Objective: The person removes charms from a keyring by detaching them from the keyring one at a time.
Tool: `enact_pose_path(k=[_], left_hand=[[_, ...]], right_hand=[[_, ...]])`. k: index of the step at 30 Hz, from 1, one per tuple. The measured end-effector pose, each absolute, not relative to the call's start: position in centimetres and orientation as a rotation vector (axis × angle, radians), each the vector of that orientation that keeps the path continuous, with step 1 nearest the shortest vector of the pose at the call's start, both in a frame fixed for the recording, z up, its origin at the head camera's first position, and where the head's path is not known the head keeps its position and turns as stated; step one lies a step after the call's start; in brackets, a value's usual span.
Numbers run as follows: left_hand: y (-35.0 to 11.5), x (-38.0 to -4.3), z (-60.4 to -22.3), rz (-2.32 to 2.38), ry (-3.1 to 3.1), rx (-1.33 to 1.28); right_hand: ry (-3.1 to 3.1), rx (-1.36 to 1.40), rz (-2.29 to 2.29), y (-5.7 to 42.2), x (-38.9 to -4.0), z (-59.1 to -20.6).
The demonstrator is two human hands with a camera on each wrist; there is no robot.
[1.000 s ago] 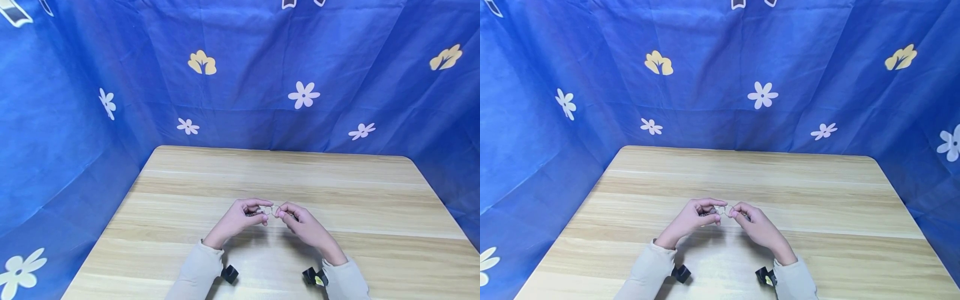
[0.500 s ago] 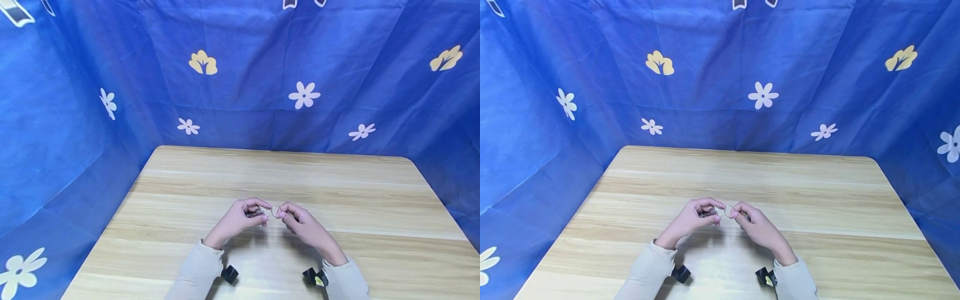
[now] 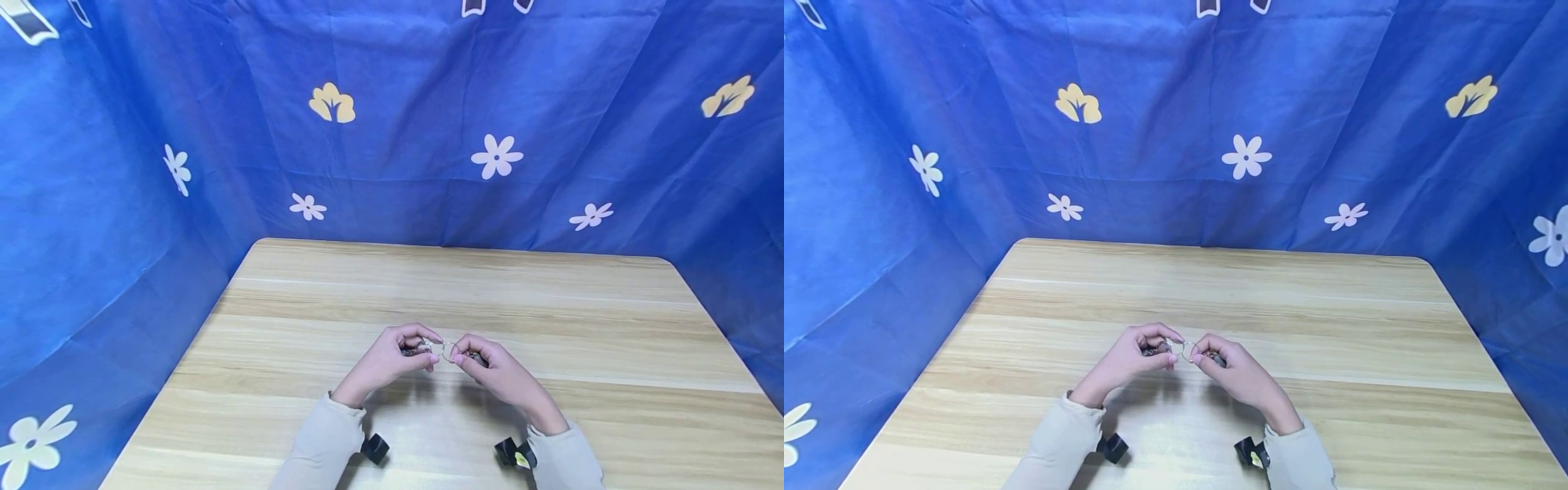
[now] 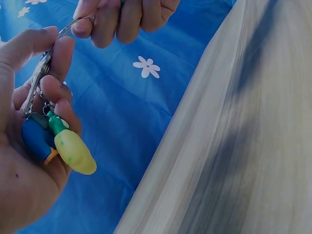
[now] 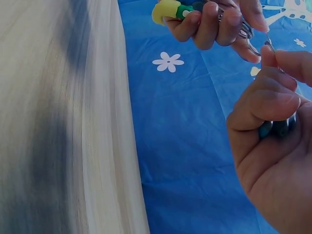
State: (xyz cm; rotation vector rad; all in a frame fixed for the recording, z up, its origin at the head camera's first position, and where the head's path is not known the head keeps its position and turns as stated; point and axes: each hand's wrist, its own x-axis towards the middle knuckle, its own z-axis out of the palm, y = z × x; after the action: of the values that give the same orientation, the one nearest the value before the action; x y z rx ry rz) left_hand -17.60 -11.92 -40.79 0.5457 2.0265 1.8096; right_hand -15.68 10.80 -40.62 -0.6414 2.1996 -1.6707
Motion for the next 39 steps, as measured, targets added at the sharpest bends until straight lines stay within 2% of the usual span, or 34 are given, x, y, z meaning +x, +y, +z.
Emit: enact_pose_path(k=[39], left_hand=[[-11.80,-18.30,-41.24,1.758,2.211,0.343]], right_hand=[[2.559,-0.853,-1.441,10.62,-15.91,-41.13]])
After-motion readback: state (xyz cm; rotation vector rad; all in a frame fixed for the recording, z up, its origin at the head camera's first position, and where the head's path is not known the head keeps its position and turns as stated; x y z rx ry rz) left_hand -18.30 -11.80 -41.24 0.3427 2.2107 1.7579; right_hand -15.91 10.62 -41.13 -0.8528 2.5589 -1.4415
